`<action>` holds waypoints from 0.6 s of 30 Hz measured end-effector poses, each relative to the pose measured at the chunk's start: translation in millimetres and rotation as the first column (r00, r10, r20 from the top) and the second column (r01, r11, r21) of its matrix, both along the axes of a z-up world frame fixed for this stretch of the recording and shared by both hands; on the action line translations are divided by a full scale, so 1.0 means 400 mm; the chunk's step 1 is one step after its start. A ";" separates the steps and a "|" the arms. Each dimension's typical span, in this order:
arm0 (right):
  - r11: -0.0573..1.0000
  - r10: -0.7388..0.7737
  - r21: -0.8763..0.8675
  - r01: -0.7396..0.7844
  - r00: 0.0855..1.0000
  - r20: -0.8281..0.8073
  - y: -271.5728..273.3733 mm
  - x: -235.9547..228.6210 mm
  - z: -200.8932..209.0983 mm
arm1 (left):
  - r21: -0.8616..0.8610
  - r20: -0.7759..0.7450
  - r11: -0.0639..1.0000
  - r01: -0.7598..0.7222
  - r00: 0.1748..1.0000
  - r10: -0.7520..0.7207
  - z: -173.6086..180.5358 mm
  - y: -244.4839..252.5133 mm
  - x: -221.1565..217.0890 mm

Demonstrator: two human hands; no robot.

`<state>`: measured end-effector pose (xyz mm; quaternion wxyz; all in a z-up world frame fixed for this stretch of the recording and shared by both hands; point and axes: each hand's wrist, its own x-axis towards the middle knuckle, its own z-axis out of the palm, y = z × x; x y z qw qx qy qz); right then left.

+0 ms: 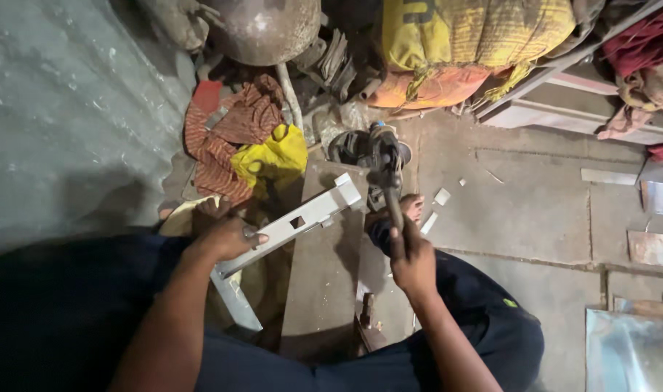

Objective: The person sits on the floor and uses a hammer to strike a white metal frame resting on a wooden block. They repeatedly hit the frame to shape or flatten it, occasionally adjusting its position with their hands.

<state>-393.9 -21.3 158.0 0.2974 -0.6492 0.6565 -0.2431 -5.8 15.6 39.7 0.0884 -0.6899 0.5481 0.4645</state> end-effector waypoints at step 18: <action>0.993 0.095 0.096 -0.068 0.948 -0.305 0.067 -0.029 -0.024 | 0.014 0.034 0.998 -0.056 0.998 0.055 0.005 -0.009 -0.017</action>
